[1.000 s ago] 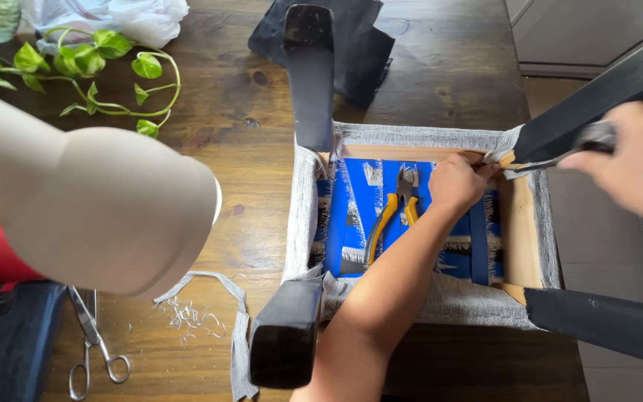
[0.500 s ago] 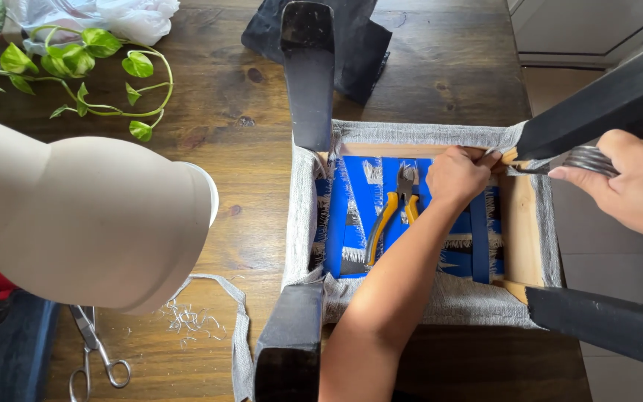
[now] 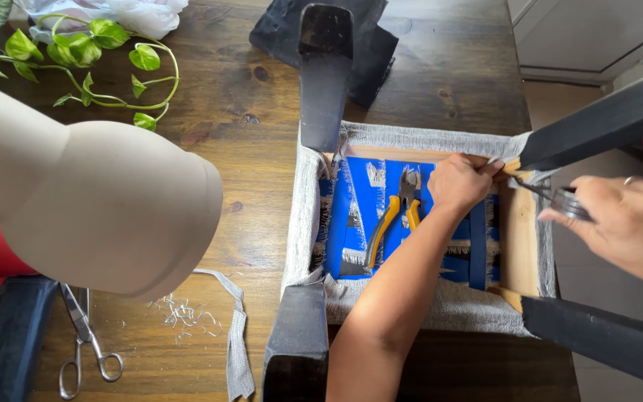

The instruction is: The person uses pliers to pull staples from the underside of an overturned chair seat. They then use a staple gun to attach a grey fabric strip to the wooden frame. Finally, they fold and arrange the fabric strip on the table.

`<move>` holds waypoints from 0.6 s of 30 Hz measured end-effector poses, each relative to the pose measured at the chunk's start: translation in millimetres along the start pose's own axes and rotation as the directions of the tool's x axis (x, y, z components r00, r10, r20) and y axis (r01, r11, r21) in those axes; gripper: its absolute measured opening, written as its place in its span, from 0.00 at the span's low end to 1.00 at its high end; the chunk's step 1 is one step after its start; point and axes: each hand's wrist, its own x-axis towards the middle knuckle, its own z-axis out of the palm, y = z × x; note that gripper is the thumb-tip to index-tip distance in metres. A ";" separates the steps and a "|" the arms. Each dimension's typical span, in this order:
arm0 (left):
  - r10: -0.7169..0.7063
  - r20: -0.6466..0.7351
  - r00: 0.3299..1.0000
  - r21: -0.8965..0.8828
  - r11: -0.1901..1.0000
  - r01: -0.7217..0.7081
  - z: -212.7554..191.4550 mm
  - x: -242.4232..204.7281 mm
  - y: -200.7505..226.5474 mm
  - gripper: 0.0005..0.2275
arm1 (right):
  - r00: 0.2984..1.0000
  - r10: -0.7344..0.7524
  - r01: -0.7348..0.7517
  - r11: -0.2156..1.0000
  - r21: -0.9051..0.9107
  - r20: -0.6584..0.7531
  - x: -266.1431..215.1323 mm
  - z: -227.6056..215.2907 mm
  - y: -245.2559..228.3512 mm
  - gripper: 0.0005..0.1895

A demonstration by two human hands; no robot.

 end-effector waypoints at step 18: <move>0.044 0.016 0.999 0.028 0.999 -0.045 -2.8 0.1 -6.0 0.18 | 0.985 -0.172 0.171 0.985 -0.037 -0.023 -3.9 -4.0 -13.9 0.25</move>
